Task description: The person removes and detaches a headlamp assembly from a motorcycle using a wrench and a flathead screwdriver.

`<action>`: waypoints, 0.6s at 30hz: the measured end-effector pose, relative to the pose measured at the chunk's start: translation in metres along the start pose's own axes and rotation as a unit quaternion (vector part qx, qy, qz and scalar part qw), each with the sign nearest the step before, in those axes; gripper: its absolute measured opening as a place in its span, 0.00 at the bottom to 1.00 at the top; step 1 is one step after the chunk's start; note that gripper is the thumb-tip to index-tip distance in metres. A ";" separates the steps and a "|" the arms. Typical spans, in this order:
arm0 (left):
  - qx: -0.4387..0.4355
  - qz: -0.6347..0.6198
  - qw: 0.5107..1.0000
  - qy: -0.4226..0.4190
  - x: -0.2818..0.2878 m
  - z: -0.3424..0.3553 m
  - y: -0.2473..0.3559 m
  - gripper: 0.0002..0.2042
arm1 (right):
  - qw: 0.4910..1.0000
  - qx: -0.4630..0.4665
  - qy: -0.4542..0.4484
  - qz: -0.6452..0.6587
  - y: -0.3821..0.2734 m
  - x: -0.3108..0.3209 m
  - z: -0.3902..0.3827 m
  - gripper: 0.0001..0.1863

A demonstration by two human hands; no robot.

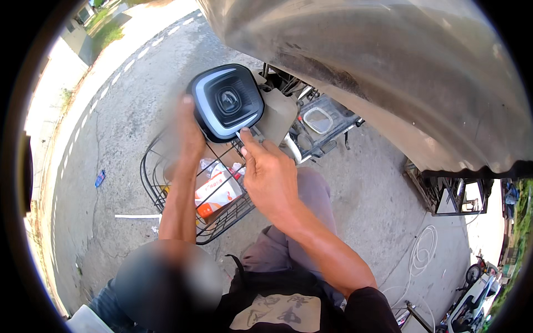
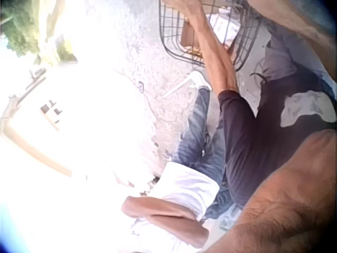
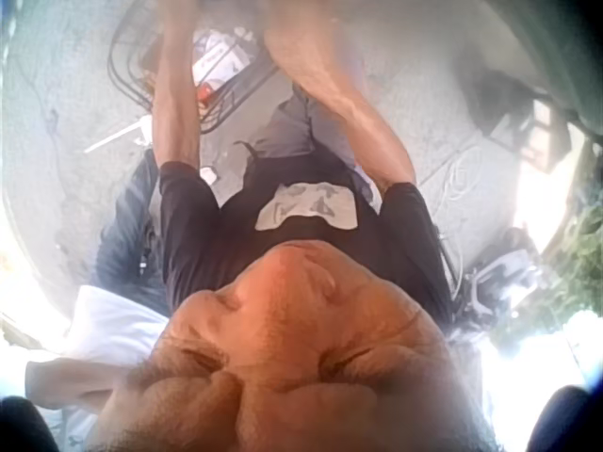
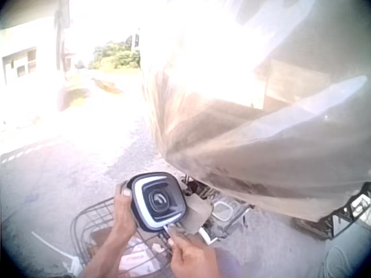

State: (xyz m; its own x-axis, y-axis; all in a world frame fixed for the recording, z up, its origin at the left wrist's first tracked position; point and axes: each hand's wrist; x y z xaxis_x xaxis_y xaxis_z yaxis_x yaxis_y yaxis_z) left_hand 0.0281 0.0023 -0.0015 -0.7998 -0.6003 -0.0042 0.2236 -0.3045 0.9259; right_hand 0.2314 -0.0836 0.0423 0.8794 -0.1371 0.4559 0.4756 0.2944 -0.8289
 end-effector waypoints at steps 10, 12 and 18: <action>-0.007 0.005 1.000 0.014 -0.001 0.003 -0.009 0.33 | 0.968 -0.111 0.037 0.221 0.007 -0.019 -0.008 0.18; -0.016 0.012 1.000 0.017 -0.001 0.004 -0.012 0.34 | 0.962 -0.168 0.008 0.216 0.001 -0.013 -0.007 0.18; 0.024 0.034 0.999 0.009 -0.001 -0.001 0.014 0.35 | 0.942 -0.239 -0.023 0.237 -0.001 -0.002 0.003 0.17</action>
State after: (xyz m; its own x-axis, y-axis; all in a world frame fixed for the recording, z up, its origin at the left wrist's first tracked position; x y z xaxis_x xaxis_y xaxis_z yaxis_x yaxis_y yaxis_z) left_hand 0.0328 -0.0023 0.0110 -0.7729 -0.6323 0.0527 0.2496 -0.2266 0.9415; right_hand 0.2287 -0.0805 0.0431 0.9986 -0.0523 0.0031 -0.0047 -0.1480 -0.9890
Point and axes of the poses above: each hand's wrist, its own z-axis towards the middle knuckle, its own x-axis out of the back of the hand, y = z × x, and after that the axes turned 8 degrees about y, right-handed
